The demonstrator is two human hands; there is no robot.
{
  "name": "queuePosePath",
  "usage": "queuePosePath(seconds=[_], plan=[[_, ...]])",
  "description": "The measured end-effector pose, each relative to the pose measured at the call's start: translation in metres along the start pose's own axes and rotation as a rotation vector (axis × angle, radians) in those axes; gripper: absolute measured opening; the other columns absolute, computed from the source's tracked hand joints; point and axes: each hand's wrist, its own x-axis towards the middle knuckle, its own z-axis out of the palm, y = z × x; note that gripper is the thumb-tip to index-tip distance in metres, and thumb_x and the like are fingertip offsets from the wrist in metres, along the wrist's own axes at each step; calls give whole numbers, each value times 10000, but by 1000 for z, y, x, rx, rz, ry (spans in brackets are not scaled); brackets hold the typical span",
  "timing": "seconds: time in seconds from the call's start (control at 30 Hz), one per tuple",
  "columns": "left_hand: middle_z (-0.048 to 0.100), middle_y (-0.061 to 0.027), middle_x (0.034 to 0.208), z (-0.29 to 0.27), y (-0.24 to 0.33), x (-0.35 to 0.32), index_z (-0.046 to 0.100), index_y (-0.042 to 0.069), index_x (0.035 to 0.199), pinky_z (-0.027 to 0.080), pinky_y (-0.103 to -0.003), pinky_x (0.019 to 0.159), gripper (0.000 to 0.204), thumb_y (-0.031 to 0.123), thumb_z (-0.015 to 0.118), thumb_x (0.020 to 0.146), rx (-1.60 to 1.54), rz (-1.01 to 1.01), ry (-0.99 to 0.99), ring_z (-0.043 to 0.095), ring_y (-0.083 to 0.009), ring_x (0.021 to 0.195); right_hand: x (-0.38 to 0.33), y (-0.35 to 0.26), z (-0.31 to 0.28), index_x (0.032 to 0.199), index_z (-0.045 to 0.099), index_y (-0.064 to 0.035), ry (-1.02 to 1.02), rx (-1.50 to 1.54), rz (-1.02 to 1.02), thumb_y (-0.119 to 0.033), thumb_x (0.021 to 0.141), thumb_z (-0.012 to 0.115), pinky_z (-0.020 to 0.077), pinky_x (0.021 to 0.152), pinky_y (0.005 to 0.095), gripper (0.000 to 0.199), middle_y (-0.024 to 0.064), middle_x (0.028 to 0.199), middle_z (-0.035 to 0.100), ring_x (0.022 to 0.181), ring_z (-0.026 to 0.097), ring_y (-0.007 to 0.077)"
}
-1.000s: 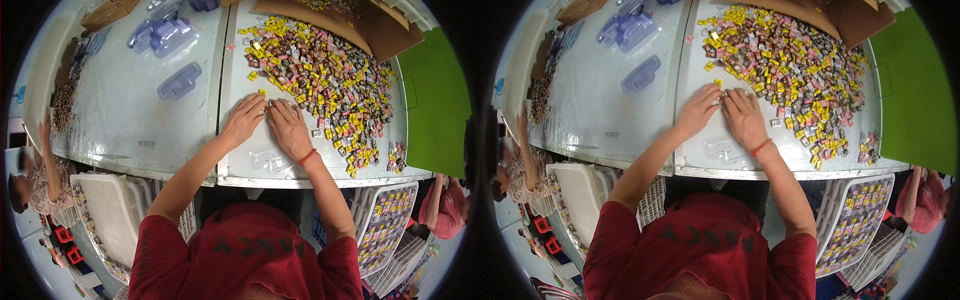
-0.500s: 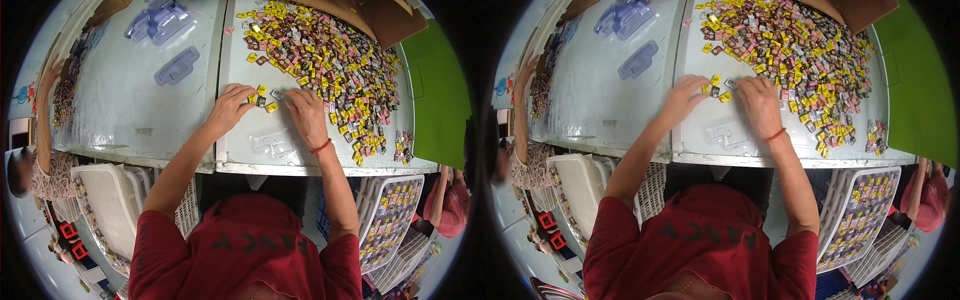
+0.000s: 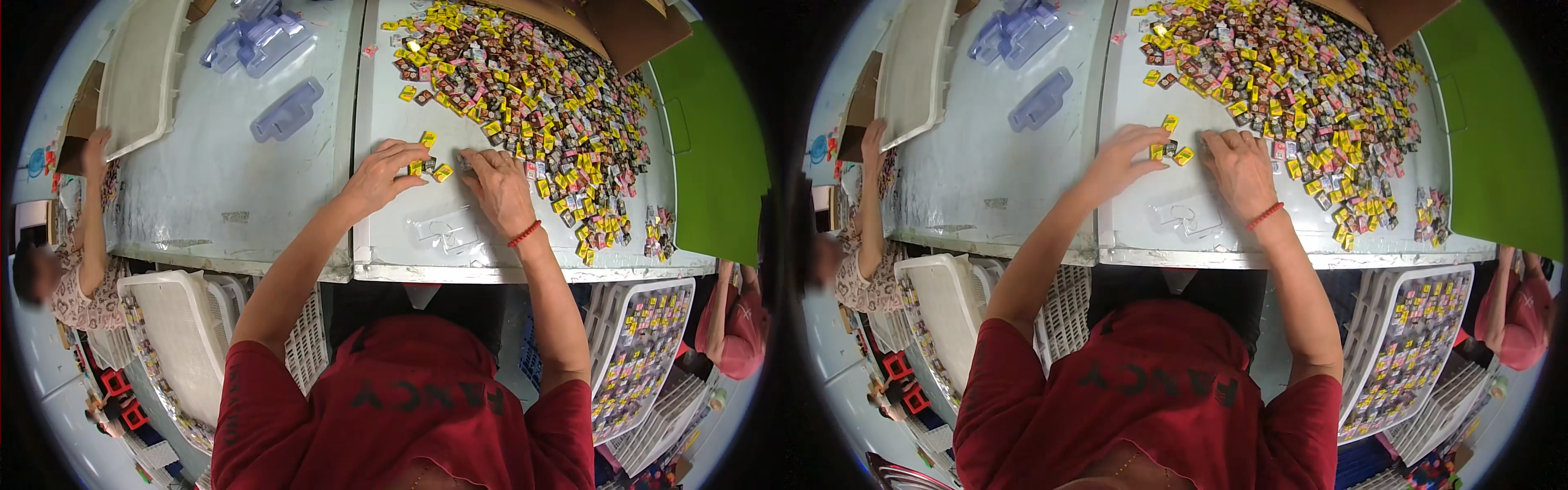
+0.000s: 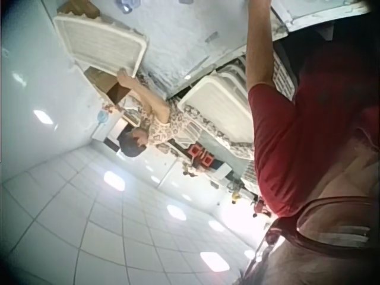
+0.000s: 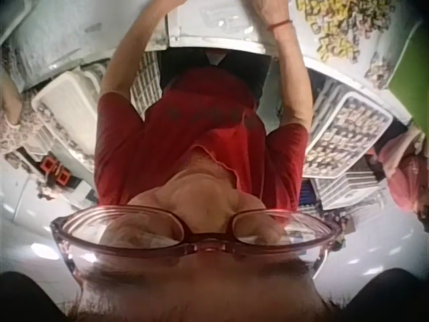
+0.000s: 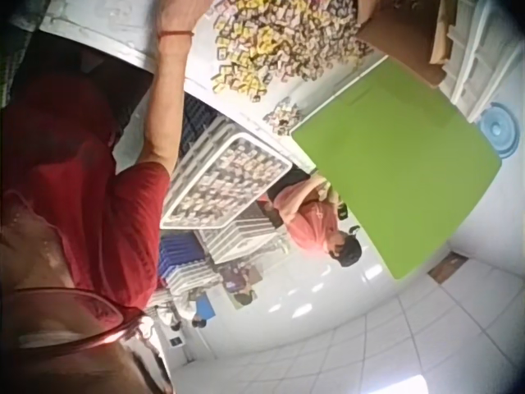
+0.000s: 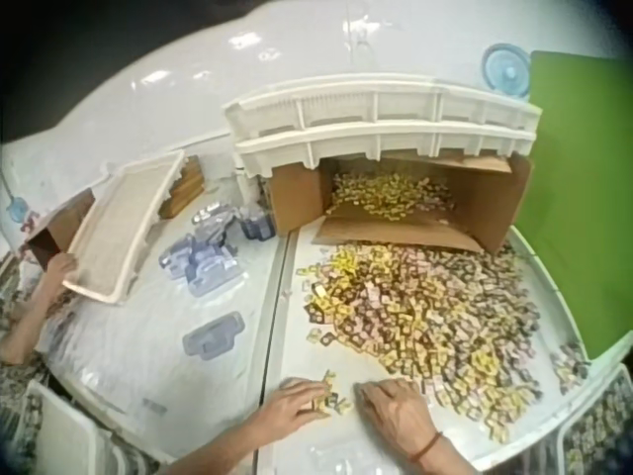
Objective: Sort and pack small colorful square items into plastic bags and boxes.
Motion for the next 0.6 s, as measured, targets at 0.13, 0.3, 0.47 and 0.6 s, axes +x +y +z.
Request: queuePosePath(seconds=[0.13,0.3,0.47,0.6], plan=[[638,-66,1097,6,-1,8,625,72,1087,456,-353,898,356,137,728,752,1,-6,-41,553,-263,1056,3,2,-4,1104,606,-89,-37,0,-25,-123,767,687,422,819,381,349,75,969,624,930,565,264],[647,-59,1067,12,3,0,631,71,1058,460,-358,876,329,136,728,750,27,-4,-9,558,-261,1027,-1,4,-5,988,628,-91,-2,113,-26,-86,697,725,421,809,377,306,66,943,643,918,581,256],[651,-58,1049,12,8,-7,634,73,1053,460,-360,875,322,141,727,752,19,-24,14,560,-261,1021,-6,0,-6,1017,638,-88,-29,175,-1,-88,671,747,419,813,370,362,58,939,657,921,585,243],[644,-71,1074,17,11,2,636,72,1055,455,-365,891,317,163,719,763,22,1,-7,561,-276,1029,-1,-1,2,1087,625,-85,-4,133,-48,-139,710,746,421,813,364,400,61,1006,653,929,580,246]])
